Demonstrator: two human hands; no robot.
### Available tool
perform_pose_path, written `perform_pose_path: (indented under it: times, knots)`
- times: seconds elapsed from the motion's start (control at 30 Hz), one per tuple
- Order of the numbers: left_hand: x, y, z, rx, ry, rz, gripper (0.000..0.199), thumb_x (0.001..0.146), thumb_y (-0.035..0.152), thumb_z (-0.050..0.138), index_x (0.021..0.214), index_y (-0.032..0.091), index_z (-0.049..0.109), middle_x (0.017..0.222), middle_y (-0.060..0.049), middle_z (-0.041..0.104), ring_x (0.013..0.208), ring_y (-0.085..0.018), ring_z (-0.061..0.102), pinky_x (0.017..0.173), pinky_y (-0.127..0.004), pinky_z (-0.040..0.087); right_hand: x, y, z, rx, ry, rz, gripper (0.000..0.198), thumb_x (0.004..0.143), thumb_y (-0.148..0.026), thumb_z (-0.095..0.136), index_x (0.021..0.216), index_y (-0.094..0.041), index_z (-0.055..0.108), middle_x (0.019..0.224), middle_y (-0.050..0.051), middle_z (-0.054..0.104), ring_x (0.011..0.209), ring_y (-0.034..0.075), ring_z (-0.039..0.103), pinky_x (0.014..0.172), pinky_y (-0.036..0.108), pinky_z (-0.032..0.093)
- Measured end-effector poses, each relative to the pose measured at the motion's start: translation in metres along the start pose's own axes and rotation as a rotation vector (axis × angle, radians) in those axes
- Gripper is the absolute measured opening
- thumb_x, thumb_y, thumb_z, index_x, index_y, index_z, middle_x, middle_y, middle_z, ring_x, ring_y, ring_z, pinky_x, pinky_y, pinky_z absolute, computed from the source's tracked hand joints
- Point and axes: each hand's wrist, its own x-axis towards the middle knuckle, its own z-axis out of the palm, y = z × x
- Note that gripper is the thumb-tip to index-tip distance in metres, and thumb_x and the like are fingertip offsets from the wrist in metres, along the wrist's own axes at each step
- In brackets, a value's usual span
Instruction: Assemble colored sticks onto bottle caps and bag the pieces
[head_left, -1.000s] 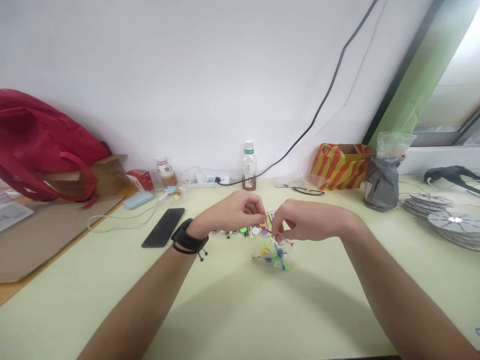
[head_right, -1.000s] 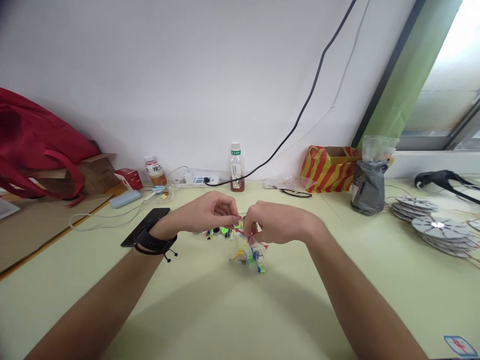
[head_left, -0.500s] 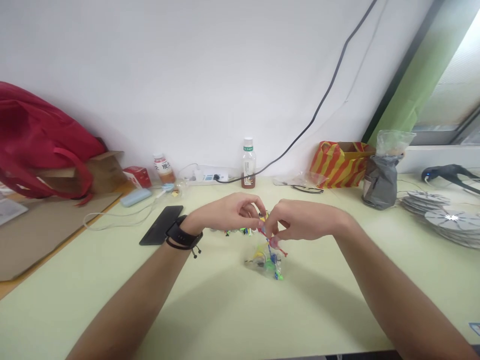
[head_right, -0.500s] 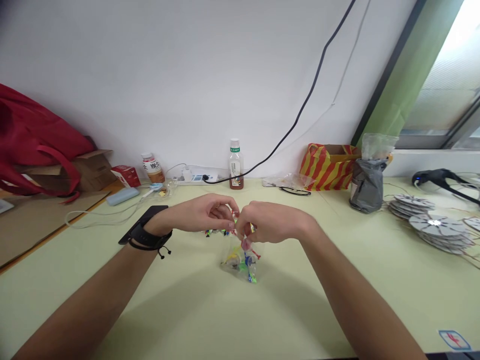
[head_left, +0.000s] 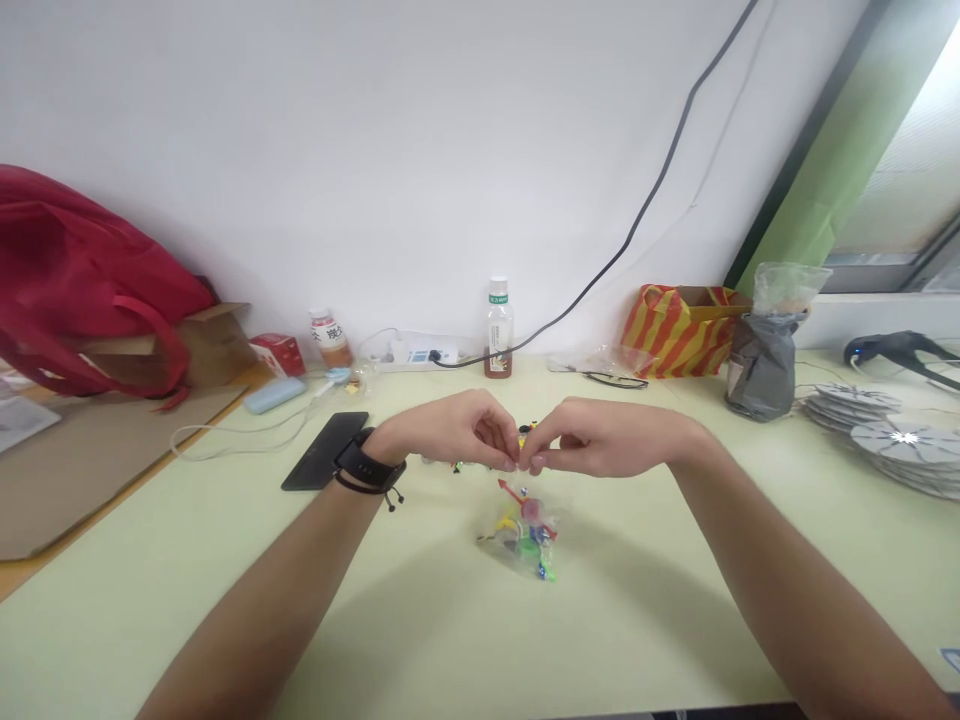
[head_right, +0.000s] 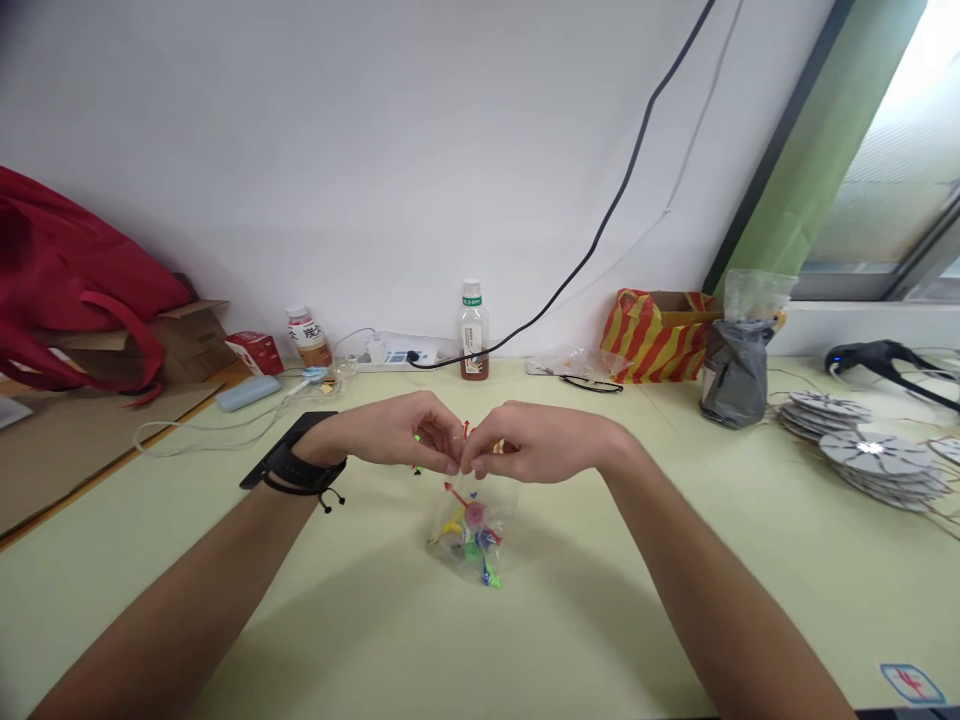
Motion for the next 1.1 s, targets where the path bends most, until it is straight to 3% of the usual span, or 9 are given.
perform_pose_path:
  times: [0.17, 0.3, 0.47, 0.57, 0.67, 0.8, 0.9, 1.0, 1.1]
  knots:
    - [-0.006, 0.003, -0.005, -0.022, 0.060, -0.006, 0.020, 0.083, 0.036, 0.076, 0.091, 0.018, 0.075, 0.084, -0.007, 0.077, 0.075, -0.019, 0.072, 0.059, -0.023, 0.051, -0.008, 0.001, -0.007, -0.063, 0.032, 0.067, 0.033, 0.092, -0.045, 0.067, 0.113, -0.023, 0.078, 0.100, 0.004, 0.077, 0.069, 0.013, 0.060, 0.064, 0.024, 0.043]
    - [-0.013, 0.009, -0.012, -0.066, 0.159, 0.012, 0.022, 0.086, 0.037, 0.075, 0.092, 0.017, 0.071, 0.088, -0.008, 0.077, 0.077, -0.018, 0.072, 0.060, -0.023, 0.053, -0.013, 0.001, -0.010, -0.125, 0.106, 0.106, 0.021, 0.092, -0.033, 0.066, 0.104, -0.024, 0.080, 0.089, 0.002, 0.077, 0.064, 0.013, 0.059, 0.062, 0.025, 0.042]
    - [-0.020, 0.016, -0.019, -0.084, 0.400, 0.116, 0.026, 0.087, 0.039, 0.075, 0.095, 0.016, 0.070, 0.087, -0.007, 0.076, 0.081, -0.018, 0.072, 0.072, -0.028, 0.057, -0.016, -0.003, -0.012, -0.178, 0.447, 0.070, 0.019, 0.095, -0.032, 0.062, 0.100, -0.025, 0.078, 0.098, 0.004, 0.077, 0.089, 0.020, 0.067, 0.078, 0.029, 0.047]
    - [-0.016, 0.016, -0.014, -0.141, 0.509, 0.198, 0.031, 0.086, 0.041, 0.077, 0.102, 0.016, 0.070, 0.099, -0.009, 0.075, 0.093, -0.021, 0.073, 0.082, -0.032, 0.058, -0.014, -0.006, -0.012, -0.147, 0.598, 0.004, 0.017, 0.095, -0.033, 0.062, 0.099, -0.024, 0.076, 0.099, 0.006, 0.076, 0.095, 0.022, 0.066, 0.085, 0.032, 0.048]
    - [-0.005, 0.010, 0.001, -0.253, 0.407, 0.220, 0.046, 0.084, 0.042, 0.079, 0.122, 0.019, 0.067, 0.119, -0.014, 0.072, 0.109, -0.027, 0.071, 0.084, -0.036, 0.059, -0.013, -0.010, -0.011, -0.101, 0.615, -0.035, 0.015, 0.095, -0.031, 0.061, 0.097, -0.023, 0.074, 0.097, 0.006, 0.075, 0.093, 0.022, 0.065, 0.083, 0.032, 0.049]
    - [0.006, -0.001, 0.024, -0.327, 0.282, 0.251, 0.034, 0.090, 0.045, 0.073, 0.109, 0.016, 0.073, 0.099, -0.011, 0.076, 0.091, -0.023, 0.072, 0.081, -0.035, 0.058, -0.014, -0.017, -0.006, -0.129, 0.532, -0.047, 0.014, 0.096, -0.028, 0.061, 0.096, -0.022, 0.074, 0.091, 0.005, 0.073, 0.091, 0.021, 0.063, 0.084, 0.034, 0.047]
    - [0.001, -0.005, 0.039, -0.357, 0.274, 0.208, 0.033, 0.093, 0.045, 0.069, 0.106, 0.016, 0.077, 0.099, -0.011, 0.076, 0.093, -0.023, 0.071, 0.085, -0.035, 0.058, -0.016, -0.019, 0.000, -0.121, 0.487, -0.056, 0.018, 0.099, -0.030, 0.060, 0.096, -0.023, 0.076, 0.089, 0.005, 0.071, 0.089, 0.021, 0.062, 0.084, 0.034, 0.046]
    - [-0.008, -0.007, 0.052, -0.357, 0.296, 0.176, 0.034, 0.096, 0.044, 0.066, 0.116, 0.019, 0.078, 0.110, -0.011, 0.075, 0.099, -0.024, 0.071, 0.089, -0.035, 0.057, -0.018, -0.013, 0.012, -0.094, 0.509, -0.064, 0.021, 0.100, -0.034, 0.060, 0.100, -0.025, 0.079, 0.090, 0.006, 0.069, 0.088, 0.021, 0.062, 0.080, 0.034, 0.048]
    - [-0.016, -0.013, 0.067, -0.408, 0.337, 0.138, 0.039, 0.096, 0.044, 0.066, 0.126, 0.021, 0.074, 0.116, -0.011, 0.074, 0.105, -0.025, 0.071, 0.092, -0.037, 0.058, -0.019, 0.002, 0.033, 0.026, 0.592, -0.078, 0.027, 0.097, -0.039, 0.066, 0.120, -0.029, 0.075, 0.104, 0.008, 0.067, 0.092, 0.021, 0.063, 0.079, 0.035, 0.052]
